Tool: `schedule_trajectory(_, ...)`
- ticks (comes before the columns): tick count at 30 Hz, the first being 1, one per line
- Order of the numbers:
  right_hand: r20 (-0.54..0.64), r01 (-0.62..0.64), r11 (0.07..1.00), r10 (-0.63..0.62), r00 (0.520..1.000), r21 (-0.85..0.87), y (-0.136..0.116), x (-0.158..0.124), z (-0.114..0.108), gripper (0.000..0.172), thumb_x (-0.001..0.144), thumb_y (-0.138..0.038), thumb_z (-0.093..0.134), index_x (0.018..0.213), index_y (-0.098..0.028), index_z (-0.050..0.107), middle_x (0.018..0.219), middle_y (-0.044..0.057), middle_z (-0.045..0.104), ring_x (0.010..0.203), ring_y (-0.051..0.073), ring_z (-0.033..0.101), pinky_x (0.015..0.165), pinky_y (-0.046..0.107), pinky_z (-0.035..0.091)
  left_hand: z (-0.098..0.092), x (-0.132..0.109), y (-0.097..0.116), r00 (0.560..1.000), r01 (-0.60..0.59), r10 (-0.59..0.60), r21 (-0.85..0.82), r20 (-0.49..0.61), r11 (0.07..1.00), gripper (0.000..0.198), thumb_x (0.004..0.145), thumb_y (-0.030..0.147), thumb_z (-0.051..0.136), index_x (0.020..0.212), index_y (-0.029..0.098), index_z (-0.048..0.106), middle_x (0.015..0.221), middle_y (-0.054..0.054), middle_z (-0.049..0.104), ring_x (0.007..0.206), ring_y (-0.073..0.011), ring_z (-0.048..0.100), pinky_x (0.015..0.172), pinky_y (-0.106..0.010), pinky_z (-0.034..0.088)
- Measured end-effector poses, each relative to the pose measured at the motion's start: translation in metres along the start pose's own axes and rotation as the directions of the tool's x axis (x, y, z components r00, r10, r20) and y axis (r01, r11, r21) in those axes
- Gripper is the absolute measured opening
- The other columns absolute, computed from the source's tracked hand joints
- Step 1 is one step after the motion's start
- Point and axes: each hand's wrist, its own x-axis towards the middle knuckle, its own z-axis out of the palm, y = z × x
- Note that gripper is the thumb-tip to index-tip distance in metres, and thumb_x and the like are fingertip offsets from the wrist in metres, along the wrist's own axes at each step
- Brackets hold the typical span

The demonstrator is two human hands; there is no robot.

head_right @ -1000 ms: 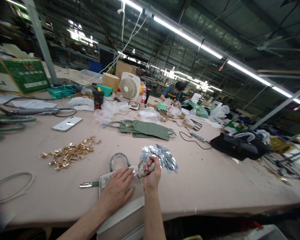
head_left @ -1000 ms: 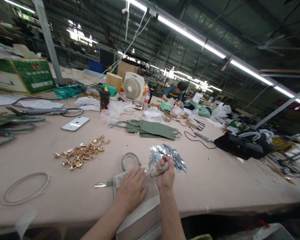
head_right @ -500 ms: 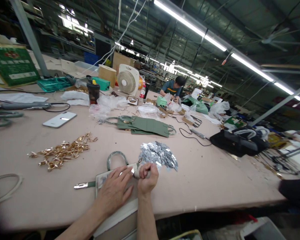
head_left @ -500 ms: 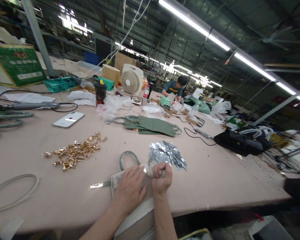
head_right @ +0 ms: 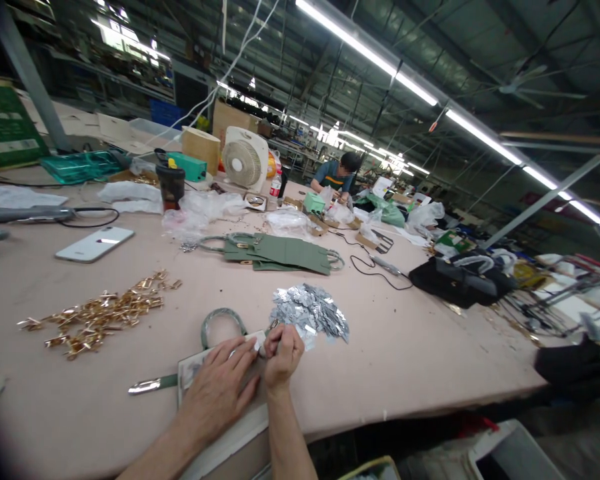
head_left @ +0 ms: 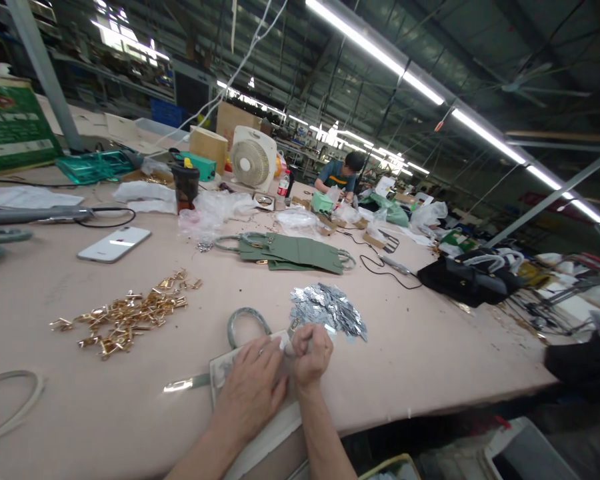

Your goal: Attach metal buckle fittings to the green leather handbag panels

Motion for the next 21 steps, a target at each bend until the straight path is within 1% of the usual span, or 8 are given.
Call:
schedule_trajectory(4, 0.014, -0.047, 0.998, 0.047, 0.999, -0.034, 0.005, 0.006, 0.001, 0.048, 0.1, -0.053, 0.052, 0.065, -0.02, 0.051, 0.05, -0.008, 0.037, 0.039, 0.007, 0.031, 0.04, 0.021, 0.024, -0.003, 0.0, 0.003, 1.0, 0.0, 0.0, 0.022, -0.019, 1.0, 0.036, 0.09, 0.024, 0.061, 0.126, 0.022, 0.065, 0.139, -0.009, 0.067, 0.132, -0.0306, 0.056, 0.113, -0.05, 0.042)
schedule_trajectory(8, 0.075, -0.035, 0.992, 0.045, 0.996, -0.123, 0.011, 0.01, 0.007, 0.048, 0.101, -0.053, 0.05, 0.065, -0.02, 0.051, 0.046, -0.009, 0.036, 0.037, 0.007, 0.029, 0.038, 0.02, 0.022, -0.005, 0.001, 0.005, 1.0, -0.01, 0.011, 0.039, -0.014, 0.999, 0.034, 0.091, 0.024, 0.06, 0.124, 0.021, 0.065, 0.137, -0.009, 0.068, 0.13, -0.0306, 0.056, 0.114, -0.05, 0.042)
schedule_trajectory(11, 0.099, -0.068, 0.981, 0.087, 0.991, -0.182, 0.014, 0.017, 0.014, 0.047, 0.1, -0.052, 0.051, 0.067, -0.02, 0.052, 0.045, -0.01, 0.036, 0.037, 0.006, 0.028, 0.038, 0.02, 0.022, -0.004, 0.001, 0.006, 1.0, -0.017, 0.018, 0.056, -0.019, 0.998, 0.03, 0.091, 0.025, 0.06, 0.121, 0.019, 0.066, 0.135, -0.01, 0.068, 0.13, -0.0316, 0.056, 0.114, -0.051, 0.042)
schedule_trajectory(13, 0.117, -0.087, 0.973, 0.114, 0.987, -0.215, 0.016, 0.021, 0.017, 0.045, 0.1, -0.052, 0.051, 0.068, -0.02, 0.053, 0.045, -0.01, 0.036, 0.037, 0.006, 0.028, 0.039, 0.02, 0.023, -0.002, 0.0, 0.006, 0.999, -0.029, 0.031, 0.076, -0.033, 0.997, 0.035, 0.091, 0.025, 0.06, 0.125, 0.019, 0.065, 0.136, -0.011, 0.068, 0.13, -0.0323, 0.056, 0.115, -0.052, 0.041)
schedule_trajectory(15, 0.125, -0.078, 0.968, 0.11, 0.986, -0.24, 0.019, 0.021, 0.018, 0.045, 0.101, -0.052, 0.051, 0.068, -0.02, 0.052, 0.045, -0.01, 0.036, 0.038, 0.007, 0.029, 0.04, 0.02, 0.024, -0.001, -0.002, 0.006, 0.998, -0.037, 0.043, 0.102, -0.056, 0.994, 0.042, 0.091, 0.026, 0.06, 0.132, 0.018, 0.062, 0.14, -0.013, 0.065, 0.131, -0.0331, 0.056, 0.114, -0.052, 0.041)
schedule_trajectory(16, 0.115, -0.065, 0.968, 0.095, 0.989, -0.242, 0.019, 0.02, 0.018, 0.046, 0.101, -0.052, 0.05, 0.068, -0.02, 0.052, 0.046, -0.01, 0.036, 0.038, 0.007, 0.029, 0.04, 0.02, 0.023, 0.0, -0.003, 0.006, 0.997, -0.033, 0.041, 0.114, -0.071, 0.993, 0.043, 0.091, 0.026, 0.06, 0.133, 0.019, 0.062, 0.141, -0.013, 0.064, 0.131, -0.0336, 0.055, 0.114, -0.053, 0.042)
schedule_trajectory(18, 0.08, -0.041, 0.975, 0.059, 0.995, -0.217, 0.02, 0.016, 0.015, 0.047, 0.101, -0.051, 0.05, 0.067, -0.02, 0.051, 0.046, -0.01, 0.035, 0.038, 0.007, 0.029, 0.039, 0.02, 0.022, 0.0, -0.005, 0.006, 0.994, -0.014, 0.028, 0.127, -0.104, 0.992, 0.036, 0.091, 0.027, 0.061, 0.126, 0.021, 0.066, 0.141, -0.013, 0.064, 0.129, -0.0347, 0.056, 0.112, -0.053, 0.043)
schedule_trajectory(21, 0.029, -0.016, 0.996, 0.018, 0.999, -0.088, 0.014, 0.01, 0.009, 0.045, 0.101, -0.048, 0.051, 0.064, -0.021, 0.049, 0.048, -0.009, 0.036, 0.038, 0.007, 0.029, 0.039, 0.02, 0.023, -0.001, -0.007, 0.008, 0.993, -0.005, 0.02, 0.127, -0.118, 0.992, 0.026, 0.092, 0.029, 0.062, 0.116, 0.025, 0.07, 0.138, -0.011, 0.065, 0.129, -0.035, 0.055, 0.111, -0.055, 0.042)
